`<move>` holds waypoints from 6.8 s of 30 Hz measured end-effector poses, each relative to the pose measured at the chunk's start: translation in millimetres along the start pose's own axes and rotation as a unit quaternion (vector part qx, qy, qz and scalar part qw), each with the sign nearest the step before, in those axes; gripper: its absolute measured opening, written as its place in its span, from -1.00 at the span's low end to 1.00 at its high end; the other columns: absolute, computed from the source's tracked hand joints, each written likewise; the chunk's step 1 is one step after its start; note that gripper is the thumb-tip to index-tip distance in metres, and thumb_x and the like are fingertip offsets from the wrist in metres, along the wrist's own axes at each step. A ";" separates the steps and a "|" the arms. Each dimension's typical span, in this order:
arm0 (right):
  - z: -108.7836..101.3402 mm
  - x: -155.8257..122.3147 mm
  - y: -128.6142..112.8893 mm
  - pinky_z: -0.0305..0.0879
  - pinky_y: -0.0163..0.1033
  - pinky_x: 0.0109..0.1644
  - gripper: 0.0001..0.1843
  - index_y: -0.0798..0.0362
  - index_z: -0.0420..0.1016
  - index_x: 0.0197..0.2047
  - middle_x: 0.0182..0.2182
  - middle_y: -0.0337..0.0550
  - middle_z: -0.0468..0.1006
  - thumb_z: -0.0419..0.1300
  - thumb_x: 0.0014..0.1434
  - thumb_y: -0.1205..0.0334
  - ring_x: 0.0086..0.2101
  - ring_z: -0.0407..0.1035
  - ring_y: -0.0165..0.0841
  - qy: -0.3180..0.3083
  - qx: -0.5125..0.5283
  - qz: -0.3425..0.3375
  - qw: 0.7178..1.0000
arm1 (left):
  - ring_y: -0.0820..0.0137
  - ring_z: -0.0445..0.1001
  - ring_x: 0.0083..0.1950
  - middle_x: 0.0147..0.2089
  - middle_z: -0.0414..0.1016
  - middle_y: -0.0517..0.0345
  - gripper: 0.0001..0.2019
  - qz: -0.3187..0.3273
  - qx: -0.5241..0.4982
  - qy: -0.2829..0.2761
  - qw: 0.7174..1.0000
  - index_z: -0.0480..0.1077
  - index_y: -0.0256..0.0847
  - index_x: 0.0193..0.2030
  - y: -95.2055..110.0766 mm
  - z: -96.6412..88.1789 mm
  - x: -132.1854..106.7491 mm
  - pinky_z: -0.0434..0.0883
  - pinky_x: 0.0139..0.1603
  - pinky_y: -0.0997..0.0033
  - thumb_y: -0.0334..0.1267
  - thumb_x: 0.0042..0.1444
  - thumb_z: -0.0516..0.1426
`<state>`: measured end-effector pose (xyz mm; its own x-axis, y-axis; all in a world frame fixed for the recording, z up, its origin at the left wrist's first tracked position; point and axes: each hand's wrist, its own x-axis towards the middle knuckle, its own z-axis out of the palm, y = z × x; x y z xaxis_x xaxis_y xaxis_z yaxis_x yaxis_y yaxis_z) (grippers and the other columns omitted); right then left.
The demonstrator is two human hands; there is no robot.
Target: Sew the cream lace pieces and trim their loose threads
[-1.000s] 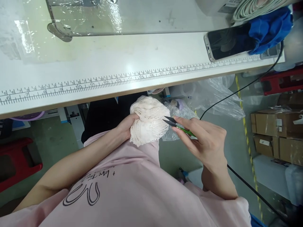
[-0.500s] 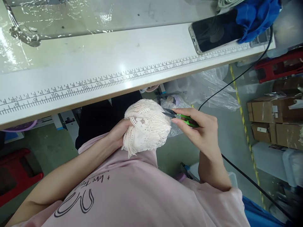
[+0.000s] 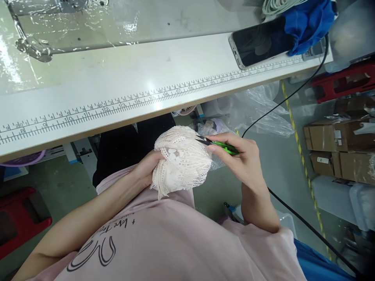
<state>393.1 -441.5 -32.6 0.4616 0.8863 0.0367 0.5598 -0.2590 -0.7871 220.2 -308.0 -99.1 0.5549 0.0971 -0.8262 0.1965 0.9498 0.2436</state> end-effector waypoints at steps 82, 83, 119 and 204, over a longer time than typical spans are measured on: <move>-12.3 -18.7 5.4 0.38 -0.38 -0.35 -0.78 0.03 0.60 -0.09 -0.28 -0.17 0.69 0.35 0.16 0.35 -0.39 0.53 -0.44 -0.048 0.026 -0.087 0.995 | 0.06 0.56 0.07 -0.05 0.64 -0.07 -0.64 0.038 0.019 -0.066 0.997 0.58 -0.30 -0.21 -6.4 -4.9 -0.8 0.52 0.09 0.18 -0.43 -0.25 0.38; -11.6 -18.1 5.8 0.39 -0.38 -0.34 -0.78 0.04 0.60 -0.09 -0.27 -0.17 0.69 0.35 0.16 0.35 -0.38 0.54 -0.44 -0.049 0.021 -0.091 0.994 | 0.07 0.57 0.06 -0.05 0.64 -0.08 -0.65 0.033 0.017 -0.070 0.997 0.58 -0.31 -0.19 -6.5 -4.9 -0.5 0.52 0.10 0.18 -0.41 -0.22 0.37; -2.7 -14.0 5.4 0.34 -0.34 -0.42 -0.78 -0.08 0.64 -0.09 -0.31 -0.22 0.69 0.34 0.18 0.32 -0.45 0.49 -0.42 0.067 -0.027 -0.068 0.995 | 0.15 0.65 -0.19 -0.30 0.65 -0.19 -0.77 -0.088 -0.025 -0.026 0.995 0.58 -0.46 -0.28 -1.7 3.3 0.1 0.56 -0.01 0.22 -0.57 0.09 0.07; 1.2 -15.7 -19.8 0.08 -0.28 -0.51 -0.82 0.06 0.57 -0.08 -0.49 -0.26 0.59 0.19 0.32 0.20 -0.56 0.38 -0.47 -0.194 -0.183 -0.181 0.947 | 0.14 0.64 -0.13 -0.20 0.66 -0.14 -0.63 -0.052 -0.091 0.009 0.994 0.55 -0.43 -0.10 -6.1 -3.9 9.7 0.54 0.05 0.19 -0.60 -0.05 0.08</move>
<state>373.9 -449.8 -18.4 -0.0546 0.9983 -0.0222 0.8665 0.0363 -0.4979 221.3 -311.7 -110.6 0.5250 -0.0011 -0.8511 0.1018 0.9929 0.0615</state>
